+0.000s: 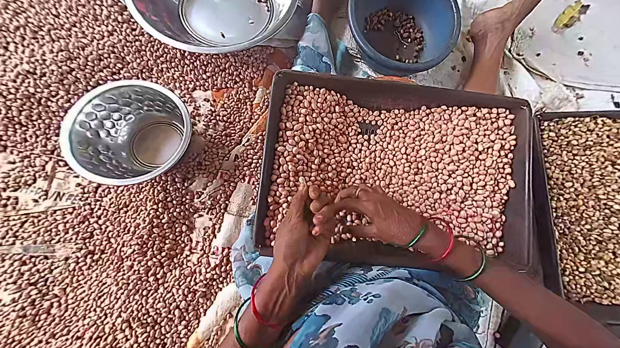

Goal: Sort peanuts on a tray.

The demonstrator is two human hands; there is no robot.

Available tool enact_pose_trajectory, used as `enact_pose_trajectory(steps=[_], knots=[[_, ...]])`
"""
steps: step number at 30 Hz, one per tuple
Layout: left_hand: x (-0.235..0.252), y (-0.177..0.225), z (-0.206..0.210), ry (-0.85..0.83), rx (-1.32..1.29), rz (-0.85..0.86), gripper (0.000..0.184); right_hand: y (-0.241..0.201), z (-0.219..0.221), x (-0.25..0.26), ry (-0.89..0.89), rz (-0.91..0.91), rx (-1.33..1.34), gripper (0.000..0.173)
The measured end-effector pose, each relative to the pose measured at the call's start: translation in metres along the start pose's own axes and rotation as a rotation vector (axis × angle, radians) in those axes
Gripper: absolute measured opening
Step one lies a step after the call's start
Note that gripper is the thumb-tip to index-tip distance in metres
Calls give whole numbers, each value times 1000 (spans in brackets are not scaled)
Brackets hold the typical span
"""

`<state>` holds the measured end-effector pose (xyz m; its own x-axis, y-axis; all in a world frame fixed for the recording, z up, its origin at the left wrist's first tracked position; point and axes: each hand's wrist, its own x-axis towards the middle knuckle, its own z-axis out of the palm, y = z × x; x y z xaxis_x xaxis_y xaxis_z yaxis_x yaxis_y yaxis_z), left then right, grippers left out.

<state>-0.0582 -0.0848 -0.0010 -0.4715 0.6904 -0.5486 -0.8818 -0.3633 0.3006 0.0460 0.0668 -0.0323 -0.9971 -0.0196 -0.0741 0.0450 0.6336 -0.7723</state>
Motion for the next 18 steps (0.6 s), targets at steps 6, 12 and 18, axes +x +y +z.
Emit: enact_pose_trajectory(steps=[6,12,18], knots=[[-10,43,-26,-229,-272,122,33,35,-43,-56,-16,-7,-487,10],[-11,56,-32,-214,-239,327,33,19,-72,-54,238,104,-651,18],[-11,49,-25,-240,-283,298,31,34,28,12,226,-344,-419,15]])
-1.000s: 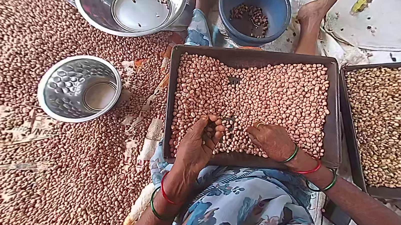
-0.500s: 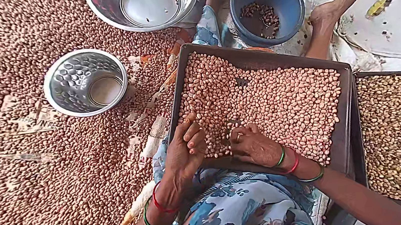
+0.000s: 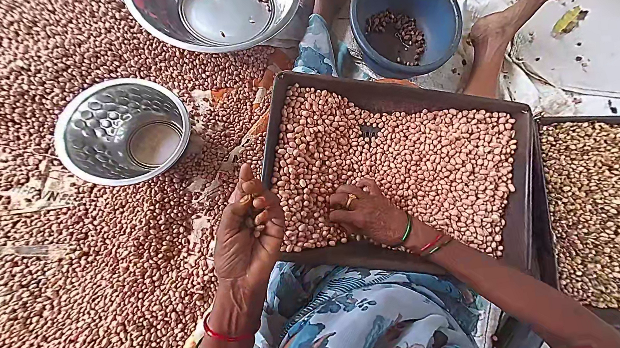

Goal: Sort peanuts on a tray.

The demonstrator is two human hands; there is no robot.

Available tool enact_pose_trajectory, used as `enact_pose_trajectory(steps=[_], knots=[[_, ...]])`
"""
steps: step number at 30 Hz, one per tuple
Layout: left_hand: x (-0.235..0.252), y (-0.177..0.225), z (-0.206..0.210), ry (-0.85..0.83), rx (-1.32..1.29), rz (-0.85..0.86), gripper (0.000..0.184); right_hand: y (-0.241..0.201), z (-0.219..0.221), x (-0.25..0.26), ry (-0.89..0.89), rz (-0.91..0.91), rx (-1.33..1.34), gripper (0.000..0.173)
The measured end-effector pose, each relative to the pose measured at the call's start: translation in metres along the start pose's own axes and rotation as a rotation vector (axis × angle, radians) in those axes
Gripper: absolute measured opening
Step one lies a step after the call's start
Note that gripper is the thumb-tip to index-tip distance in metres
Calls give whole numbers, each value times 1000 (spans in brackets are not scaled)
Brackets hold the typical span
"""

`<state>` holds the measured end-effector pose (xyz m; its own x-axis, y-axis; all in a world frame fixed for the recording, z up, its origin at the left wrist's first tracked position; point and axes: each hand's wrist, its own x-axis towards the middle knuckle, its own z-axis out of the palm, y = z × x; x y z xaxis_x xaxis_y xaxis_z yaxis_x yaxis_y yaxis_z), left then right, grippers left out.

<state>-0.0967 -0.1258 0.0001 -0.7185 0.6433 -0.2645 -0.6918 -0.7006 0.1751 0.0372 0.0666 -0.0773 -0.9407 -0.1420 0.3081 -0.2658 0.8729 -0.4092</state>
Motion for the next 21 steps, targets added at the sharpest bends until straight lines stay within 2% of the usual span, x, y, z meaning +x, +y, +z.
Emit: enact_pose_trajectory(steps=[2,5,7,9,11,16,18,21], knots=[[-2,1,3,-9,-22,-14,30,19,-17,12,-15,81,-114,14],[-1,3,3,-17,1,-8,30,40,-80,14,-34,365,-213,23],[0,2,-1,-14,26,-8,30,44,-106,6,16,466,-261,29],[2,-1,-4,0,69,-34,33,40,-105,2,79,482,-173,23],[6,-6,-7,10,123,-80,33,30,-86,0,84,440,-88,16],[8,-23,-6,58,186,-220,32,21,-48,-6,-8,432,-242,13],[7,-31,2,126,335,-268,34,20,-62,0,20,482,-148,9],[9,-48,14,245,560,-416,35,12,-104,10,76,560,341,9]])
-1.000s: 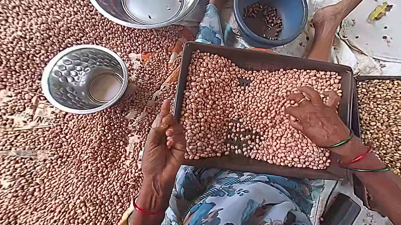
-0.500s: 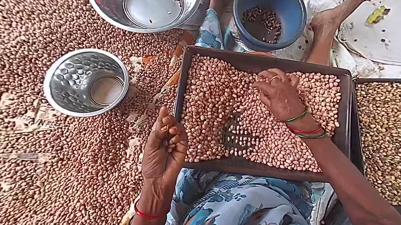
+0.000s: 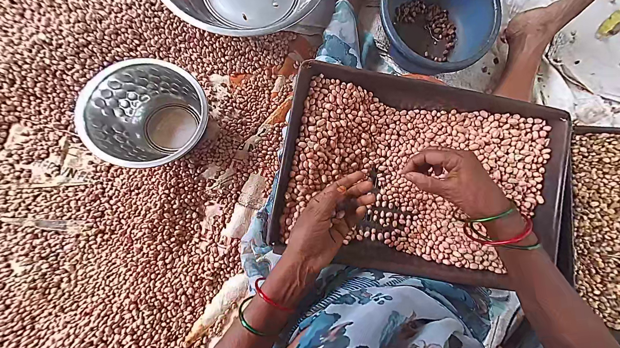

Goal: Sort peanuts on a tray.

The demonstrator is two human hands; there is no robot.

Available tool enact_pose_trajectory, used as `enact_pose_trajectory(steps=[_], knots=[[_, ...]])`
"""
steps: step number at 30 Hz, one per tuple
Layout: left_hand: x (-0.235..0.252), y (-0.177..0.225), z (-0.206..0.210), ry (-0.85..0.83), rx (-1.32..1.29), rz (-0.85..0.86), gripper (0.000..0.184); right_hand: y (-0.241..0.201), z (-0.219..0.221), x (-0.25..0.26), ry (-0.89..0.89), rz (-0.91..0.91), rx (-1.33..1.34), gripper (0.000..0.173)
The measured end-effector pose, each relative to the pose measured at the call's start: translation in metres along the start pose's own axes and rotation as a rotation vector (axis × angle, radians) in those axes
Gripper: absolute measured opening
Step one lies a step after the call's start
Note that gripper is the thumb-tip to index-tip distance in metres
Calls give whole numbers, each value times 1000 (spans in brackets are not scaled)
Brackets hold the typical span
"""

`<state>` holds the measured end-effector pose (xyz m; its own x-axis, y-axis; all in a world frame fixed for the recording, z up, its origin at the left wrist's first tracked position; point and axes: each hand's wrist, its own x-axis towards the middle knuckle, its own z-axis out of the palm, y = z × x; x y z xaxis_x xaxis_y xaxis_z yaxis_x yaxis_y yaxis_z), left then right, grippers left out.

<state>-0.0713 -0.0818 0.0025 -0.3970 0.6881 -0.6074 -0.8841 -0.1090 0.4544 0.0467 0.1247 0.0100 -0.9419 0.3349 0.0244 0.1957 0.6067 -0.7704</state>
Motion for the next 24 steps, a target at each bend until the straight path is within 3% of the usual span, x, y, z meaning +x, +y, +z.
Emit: enact_pose_trajectory(steps=[2,7,9,11,14,16,20,24], knots=[[7,-9,9,-9,12,-107,37,-6,-11,5,-44,-2,224,12],[12,-23,22,-1,-73,-146,40,20,20,14,4,-20,-452,10],[10,-18,17,28,-80,-119,40,32,35,12,26,-55,-588,11],[8,-12,11,79,-52,-78,39,28,33,10,34,-65,-525,11],[10,-8,4,62,33,-61,38,8,11,10,-58,-12,-61,11],[11,-9,4,65,41,-93,37,0,9,10,-116,-10,34,11],[8,-13,10,84,-54,-77,37,12,39,6,-129,-59,-427,7],[-3,0,-1,129,-97,18,38,26,67,-6,21,-187,-679,11]])
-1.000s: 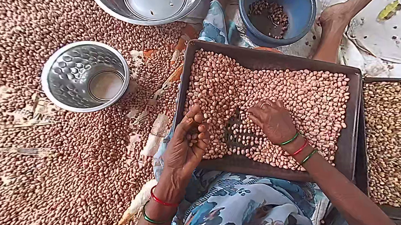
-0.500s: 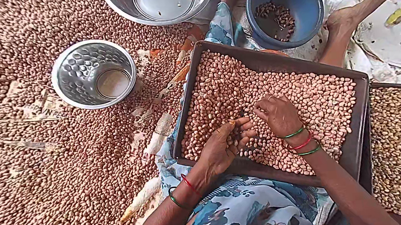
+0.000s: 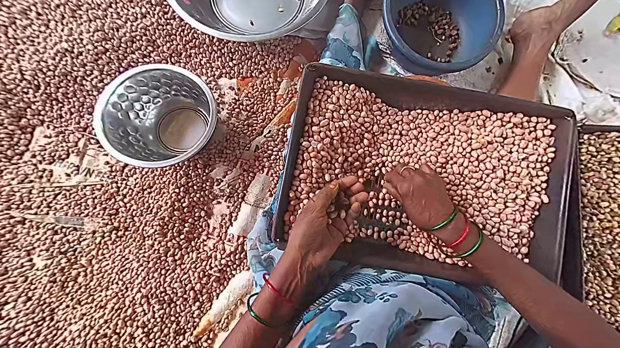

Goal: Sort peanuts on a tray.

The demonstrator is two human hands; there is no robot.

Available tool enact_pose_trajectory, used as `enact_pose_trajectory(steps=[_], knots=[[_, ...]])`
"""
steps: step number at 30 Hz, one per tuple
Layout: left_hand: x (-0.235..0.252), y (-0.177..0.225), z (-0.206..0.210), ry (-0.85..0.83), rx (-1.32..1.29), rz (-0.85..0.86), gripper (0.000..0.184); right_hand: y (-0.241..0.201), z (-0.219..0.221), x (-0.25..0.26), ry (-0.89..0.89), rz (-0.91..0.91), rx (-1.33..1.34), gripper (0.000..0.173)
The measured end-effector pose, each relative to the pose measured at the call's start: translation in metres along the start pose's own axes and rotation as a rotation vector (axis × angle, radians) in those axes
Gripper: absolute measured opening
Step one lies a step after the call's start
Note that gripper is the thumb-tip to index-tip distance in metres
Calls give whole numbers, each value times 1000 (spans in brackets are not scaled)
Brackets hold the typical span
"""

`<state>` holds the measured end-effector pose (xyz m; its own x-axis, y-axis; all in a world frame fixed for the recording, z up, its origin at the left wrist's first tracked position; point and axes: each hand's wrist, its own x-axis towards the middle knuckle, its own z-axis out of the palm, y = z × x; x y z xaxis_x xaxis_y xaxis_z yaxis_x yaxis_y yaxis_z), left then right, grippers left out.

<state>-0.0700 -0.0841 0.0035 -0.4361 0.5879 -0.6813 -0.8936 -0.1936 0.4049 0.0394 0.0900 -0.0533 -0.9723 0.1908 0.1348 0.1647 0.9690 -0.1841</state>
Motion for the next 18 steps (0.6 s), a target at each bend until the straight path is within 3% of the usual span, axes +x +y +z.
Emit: enact_pose_trajectory(steps=[4,9,11,16,18], knots=[[-4,11,-7,0,12,91,39,0,-3,3,-56,43,37,12],[-5,3,-7,-88,162,0,39,-3,-56,11,-229,151,790,12],[-6,-7,-5,-85,129,-72,39,-7,-67,7,-249,138,906,14],[-13,-13,-2,-10,-21,-72,38,-20,-49,-23,-469,102,402,18],[-15,-7,-5,7,-38,-18,39,-27,-26,-41,-278,-23,229,13]])
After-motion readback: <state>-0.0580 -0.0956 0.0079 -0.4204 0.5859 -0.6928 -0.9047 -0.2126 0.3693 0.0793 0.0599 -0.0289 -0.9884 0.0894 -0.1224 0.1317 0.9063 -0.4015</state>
